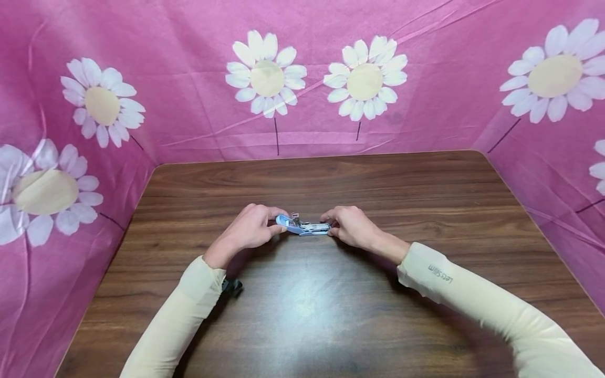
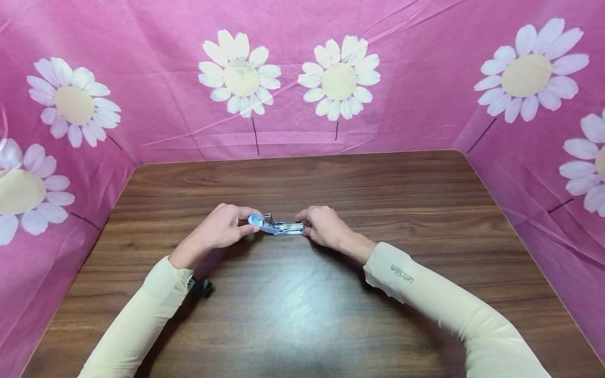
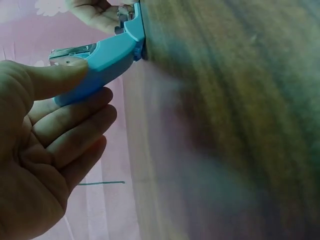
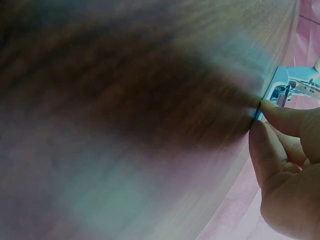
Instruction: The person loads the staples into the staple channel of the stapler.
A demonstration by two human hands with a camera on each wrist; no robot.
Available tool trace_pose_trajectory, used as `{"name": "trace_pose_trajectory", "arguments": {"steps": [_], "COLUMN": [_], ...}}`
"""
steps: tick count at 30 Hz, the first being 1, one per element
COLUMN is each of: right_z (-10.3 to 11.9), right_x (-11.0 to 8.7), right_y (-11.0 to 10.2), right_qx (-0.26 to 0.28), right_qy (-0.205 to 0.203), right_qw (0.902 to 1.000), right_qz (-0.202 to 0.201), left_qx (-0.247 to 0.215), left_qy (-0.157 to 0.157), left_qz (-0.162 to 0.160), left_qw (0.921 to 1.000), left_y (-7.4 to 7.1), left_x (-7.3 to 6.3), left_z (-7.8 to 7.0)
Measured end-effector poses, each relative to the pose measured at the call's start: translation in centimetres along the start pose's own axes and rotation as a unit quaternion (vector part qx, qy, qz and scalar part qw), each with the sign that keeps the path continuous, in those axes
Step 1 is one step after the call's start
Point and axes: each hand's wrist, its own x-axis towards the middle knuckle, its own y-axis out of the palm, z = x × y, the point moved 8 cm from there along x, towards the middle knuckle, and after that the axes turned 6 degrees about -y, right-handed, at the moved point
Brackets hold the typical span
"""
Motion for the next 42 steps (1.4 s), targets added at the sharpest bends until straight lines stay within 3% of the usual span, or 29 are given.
{"name": "trace_pose_trajectory", "arguments": {"steps": [9,15,20,29,36,42], "right_z": [-0.3,-0.3,-0.3,-0.2,-0.4,-0.3], "right_x": [-0.1,0.1,0.1,0.1,0.1,0.2], "right_y": [0.1,0.4,0.3,0.0,0.2,0.2], "right_qx": [-0.009,-0.001,-0.006,-0.005,0.004,0.005], "right_qy": [0.003,0.012,0.011,0.008,0.012,0.004], "right_qw": [1.0000,0.9999,0.9999,0.9999,0.9999,1.0000], "right_qz": [-0.002,0.004,-0.002,-0.005,-0.004,0.003], "left_qx": [0.043,-0.025,-0.101,-0.164,-0.177,-0.154], "left_qy": [0.021,-0.010,-0.030,-0.049,-0.052,-0.044], "left_qz": [-0.004,-0.005,-0.015,-0.012,-0.005,-0.006], "left_qw": [0.9988,0.9996,0.9943,0.9851,0.9827,0.9871], "left_y": [-0.1,0.3,0.8,1.4,1.9,2.4], "left_x": [0.6,0.9,1.1,1.4,1.6,1.9], "left_z": [-1.5,-1.1,-0.2,0.4,0.2,-1.0]}}
